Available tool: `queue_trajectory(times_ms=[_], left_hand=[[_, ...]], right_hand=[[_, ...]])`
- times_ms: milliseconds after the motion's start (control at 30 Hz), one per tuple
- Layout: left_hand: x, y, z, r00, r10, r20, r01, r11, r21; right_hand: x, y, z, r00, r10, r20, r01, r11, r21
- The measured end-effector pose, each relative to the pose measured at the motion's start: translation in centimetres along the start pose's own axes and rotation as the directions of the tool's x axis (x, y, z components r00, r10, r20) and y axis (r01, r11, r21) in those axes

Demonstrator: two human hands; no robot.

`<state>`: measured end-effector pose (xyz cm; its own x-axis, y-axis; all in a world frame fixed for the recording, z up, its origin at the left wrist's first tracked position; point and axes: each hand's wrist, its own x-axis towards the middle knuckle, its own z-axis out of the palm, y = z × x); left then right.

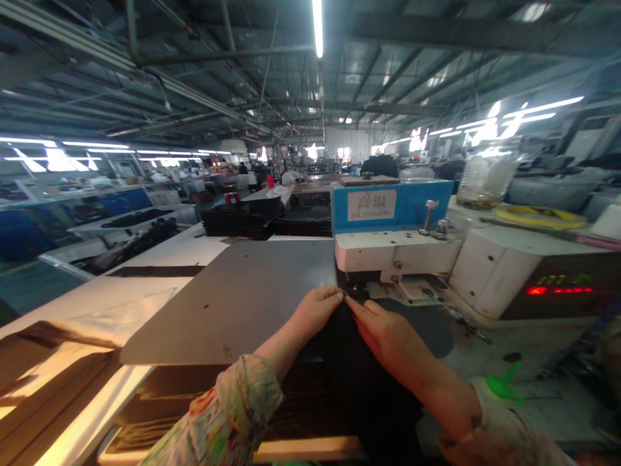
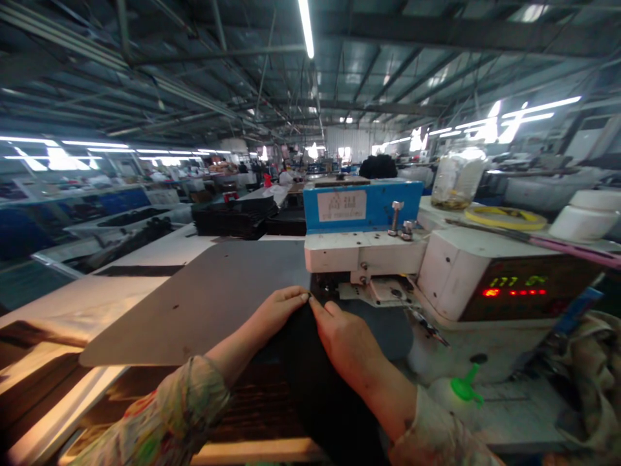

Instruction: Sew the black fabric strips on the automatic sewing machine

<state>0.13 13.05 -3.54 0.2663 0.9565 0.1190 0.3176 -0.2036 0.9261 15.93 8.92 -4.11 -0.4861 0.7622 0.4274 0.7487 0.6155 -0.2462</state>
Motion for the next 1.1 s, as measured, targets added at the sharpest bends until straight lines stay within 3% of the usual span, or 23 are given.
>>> queue_trajectory(times_ms=[100, 200, 267, 367, 633, 1100], left_hand=[[0.1, 0.0, 0.3, 0.996, 0.058, -0.071, -0.043, 0.98, 0.194], [-0.1, 0.1, 0.5, 0.966, 0.203, -0.158, -0.121, 0.9, 0.418], [-0.3, 0.2, 0.7, 0.947, 0.3, -0.114, -0.195, 0.821, 0.536], [-0.6, 0.3, 0.9, 0.947, 0.32, 0.024, -0.261, 0.723, 0.64], [-1.5, 0.6, 0.4, 0.965, 0.255, 0.069, -0.218, 0.618, 0.755], [-2.0, 0.5, 0.7, 0.965, 0.255, 0.067, -0.2, 0.54, 0.818]], right_hand=[[0.3, 0.6, 0.2, 0.998, 0.053, -0.033, -0.049, 0.993, 0.112], [0.9, 1.8, 0.2, 0.989, 0.145, 0.002, -0.142, 0.971, 0.193], [1.5, 2.8, 0.1, 0.979, 0.2, 0.05, -0.206, 0.951, 0.23], [2.3, 4.1, 0.0, 0.963, 0.24, 0.123, -0.265, 0.922, 0.282], [3.7, 4.7, 0.4, 0.948, 0.285, 0.146, -0.312, 0.923, 0.224], [3.9, 3.6, 0.4, 0.959, 0.271, 0.08, -0.277, 0.958, 0.071]])
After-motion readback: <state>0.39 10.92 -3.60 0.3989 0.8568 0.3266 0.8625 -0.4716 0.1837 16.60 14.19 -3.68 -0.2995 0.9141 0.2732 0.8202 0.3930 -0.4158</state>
